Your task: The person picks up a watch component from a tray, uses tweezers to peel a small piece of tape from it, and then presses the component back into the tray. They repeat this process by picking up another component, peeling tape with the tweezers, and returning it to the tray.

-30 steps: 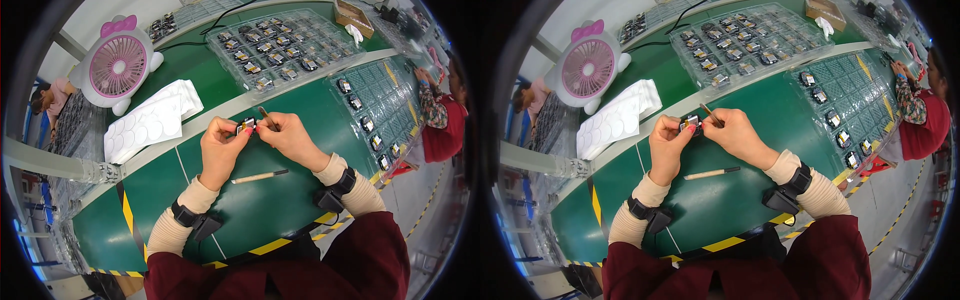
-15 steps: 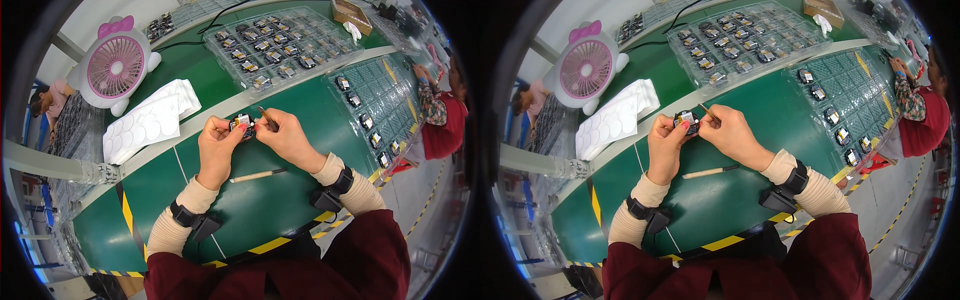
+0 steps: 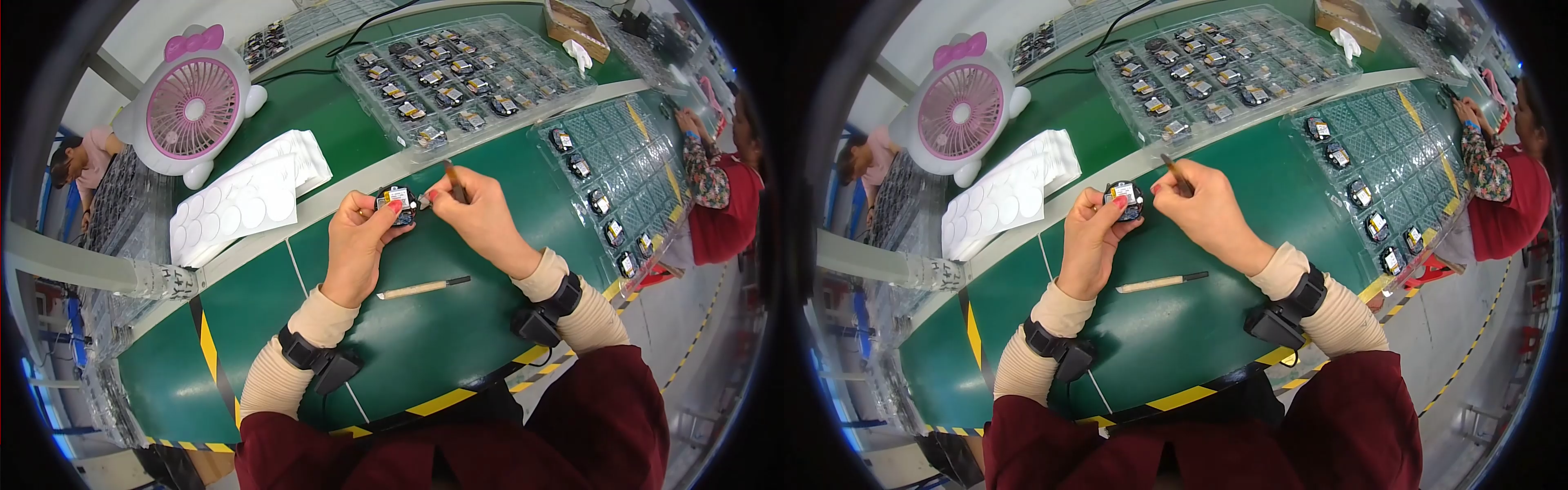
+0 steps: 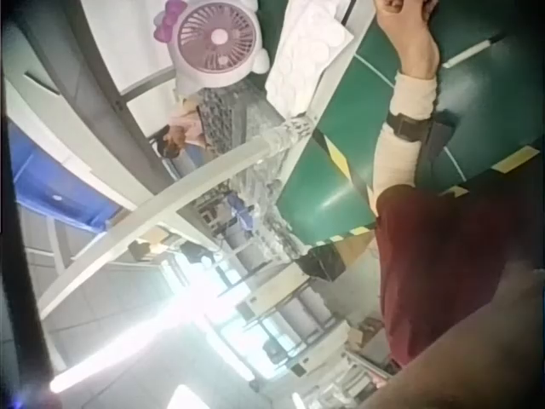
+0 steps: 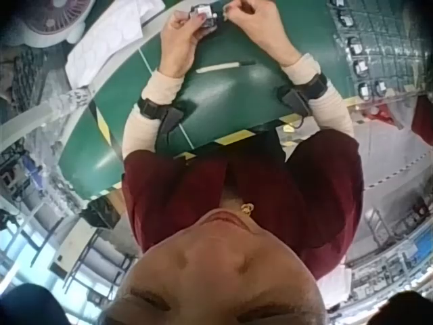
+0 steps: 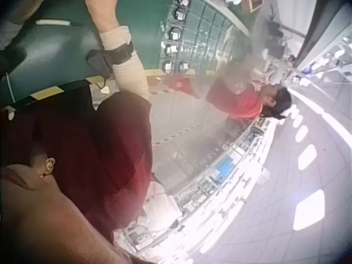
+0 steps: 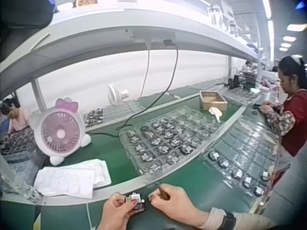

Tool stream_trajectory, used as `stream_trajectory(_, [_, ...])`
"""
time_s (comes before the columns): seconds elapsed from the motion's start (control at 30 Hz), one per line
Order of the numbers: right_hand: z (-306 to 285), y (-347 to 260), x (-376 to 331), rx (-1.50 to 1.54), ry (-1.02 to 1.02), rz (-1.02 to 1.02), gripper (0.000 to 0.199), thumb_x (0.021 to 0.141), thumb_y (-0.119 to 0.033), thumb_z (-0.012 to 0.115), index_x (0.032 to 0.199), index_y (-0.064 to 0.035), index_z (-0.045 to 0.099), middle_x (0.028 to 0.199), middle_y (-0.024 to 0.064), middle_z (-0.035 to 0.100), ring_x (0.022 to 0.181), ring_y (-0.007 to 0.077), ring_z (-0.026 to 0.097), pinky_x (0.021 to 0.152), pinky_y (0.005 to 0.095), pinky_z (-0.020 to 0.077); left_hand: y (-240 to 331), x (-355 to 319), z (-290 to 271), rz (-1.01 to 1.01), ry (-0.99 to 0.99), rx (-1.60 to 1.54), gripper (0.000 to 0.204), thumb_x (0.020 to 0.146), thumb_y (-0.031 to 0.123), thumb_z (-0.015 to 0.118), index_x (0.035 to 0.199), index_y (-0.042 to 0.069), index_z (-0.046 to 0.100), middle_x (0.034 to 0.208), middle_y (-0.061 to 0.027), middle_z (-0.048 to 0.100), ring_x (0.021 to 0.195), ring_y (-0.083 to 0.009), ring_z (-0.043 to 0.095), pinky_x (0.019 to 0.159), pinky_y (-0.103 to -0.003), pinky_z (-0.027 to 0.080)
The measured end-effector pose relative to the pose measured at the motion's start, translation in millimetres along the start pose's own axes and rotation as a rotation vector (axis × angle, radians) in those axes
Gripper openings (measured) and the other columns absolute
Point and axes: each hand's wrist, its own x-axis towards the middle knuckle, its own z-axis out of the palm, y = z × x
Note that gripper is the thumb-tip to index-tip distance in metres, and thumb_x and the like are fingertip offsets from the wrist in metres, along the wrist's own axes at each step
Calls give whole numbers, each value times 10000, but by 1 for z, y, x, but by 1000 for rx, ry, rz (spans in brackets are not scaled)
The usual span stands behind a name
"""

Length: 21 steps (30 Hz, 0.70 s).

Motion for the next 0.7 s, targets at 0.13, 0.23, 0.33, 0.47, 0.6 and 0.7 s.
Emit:
stream_trajectory(0.13, [-8,-3,4,177,33,19,102,788,-75,517,759,8,569,593,-41,452,512,18,358,453,189,276,-1,1,-3,-14,-11,-4,129,815,1,538,806,58,422,859,-72,581,771,-123,584,685,-278,527])
stream_trajectory(0.23, [-12,-10,5,285,36,53,123,799,-90,518,784,13,584,599,-34,464,508,23,374,455,187,285,-1,1,-4,-49,7,-21,114,817,10,538,819,59,435,864,-70,579,779,-126,582,685,-280,524])
stream_trajectory(0.33, [-13,-13,5,360,23,96,149,808,-113,527,807,18,597,601,-30,469,508,26,387,457,186,291,0,2,-4,-73,22,-41,102,819,14,536,836,56,445,870,-71,578,788,-129,581,688,-279,522])
stream_trajectory(0.47, [-8,-11,5,230,2,142,165,805,-127,557,842,27,605,587,-39,464,511,20,373,456,191,280,0,3,-4,-80,20,-66,94,821,22,537,857,51,455,882,-69,577,802,-129,578,689,-275,518])
stream_trajectory(0.6, [-8,-8,1,-111,-110,10,176,796,-134,586,864,27,605,595,-41,468,523,17,356,456,192,275,1,1,-2,-36,4,-51,99,813,18,547,852,41,460,871,-69,579,787,-122,577,687,-265,513])
stream_trajectory(0.7, [-4,-5,-1,-151,-82,-8,125,779,-93,591,816,26,585,617,-32,481,532,19,349,465,195,291,-1,1,-1,20,-9,15,105,805,10,557,839,33,461,853,-70,581,763,-114,577,682,-256,509])
